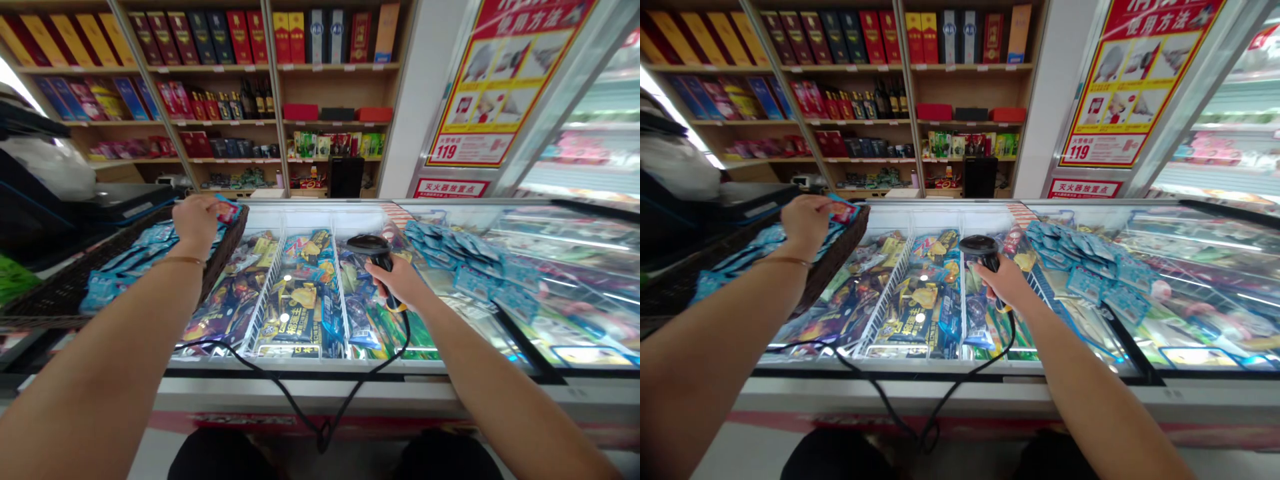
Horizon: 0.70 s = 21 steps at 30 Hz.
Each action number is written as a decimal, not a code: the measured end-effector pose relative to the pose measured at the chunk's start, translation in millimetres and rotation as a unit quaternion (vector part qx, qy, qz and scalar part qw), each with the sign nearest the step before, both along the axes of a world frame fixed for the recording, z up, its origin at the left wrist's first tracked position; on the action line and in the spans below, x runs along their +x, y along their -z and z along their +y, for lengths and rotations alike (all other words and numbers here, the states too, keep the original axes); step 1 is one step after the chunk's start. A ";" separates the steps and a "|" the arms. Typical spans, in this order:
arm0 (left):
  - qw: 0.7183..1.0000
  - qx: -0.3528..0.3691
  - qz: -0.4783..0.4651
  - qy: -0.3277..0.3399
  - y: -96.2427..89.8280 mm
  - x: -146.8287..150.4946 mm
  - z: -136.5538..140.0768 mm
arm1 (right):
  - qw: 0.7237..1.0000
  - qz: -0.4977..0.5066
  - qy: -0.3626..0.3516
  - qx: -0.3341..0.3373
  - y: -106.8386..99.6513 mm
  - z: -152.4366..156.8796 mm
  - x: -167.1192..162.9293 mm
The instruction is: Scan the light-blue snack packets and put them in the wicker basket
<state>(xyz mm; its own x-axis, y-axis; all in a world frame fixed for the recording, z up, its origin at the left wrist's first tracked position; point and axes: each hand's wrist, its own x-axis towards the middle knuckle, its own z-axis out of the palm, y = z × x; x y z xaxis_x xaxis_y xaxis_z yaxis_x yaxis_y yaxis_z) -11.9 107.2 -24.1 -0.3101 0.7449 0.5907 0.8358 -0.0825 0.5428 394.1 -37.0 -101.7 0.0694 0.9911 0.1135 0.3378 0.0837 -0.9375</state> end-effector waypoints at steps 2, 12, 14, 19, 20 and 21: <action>0.991 0.094 0.059 0.081 -8.1 29.5 -6.5 | 1.000 0.012 -0.003 0.008 -1.9 -0.8 0.5; 0.891 -0.079 -0.050 0.444 85.1 211.5 -43.4 | 0.998 0.058 0.017 0.015 -1.2 6.3 8.2; 0.903 -0.083 -0.021 0.421 98.0 226.3 -44.0 | 0.998 0.062 0.014 0.017 -1.9 5.8 7.6; 0.974 -0.082 -0.030 0.207 99.1 223.9 -29.4 | 0.998 0.063 0.011 0.017 -3.6 3.7 5.6; 0.980 -0.108 -0.017 0.165 98.3 220.5 -26.5 | 0.998 0.063 0.013 0.017 -3.4 3.8 5.7; 0.981 -0.141 0.005 0.136 98.0 217.2 -24.3 | 0.998 0.062 0.016 0.017 -2.9 4.0 6.0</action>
<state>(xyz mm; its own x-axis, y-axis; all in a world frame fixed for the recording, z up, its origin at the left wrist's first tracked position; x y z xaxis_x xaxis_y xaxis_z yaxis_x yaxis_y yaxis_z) 205.4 82.9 -122.1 -0.0722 0.9334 0.3514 0.8093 -0.1512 0.5676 400.1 -33.1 -98.8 0.1157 0.9840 0.1356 0.2216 0.1075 -0.9692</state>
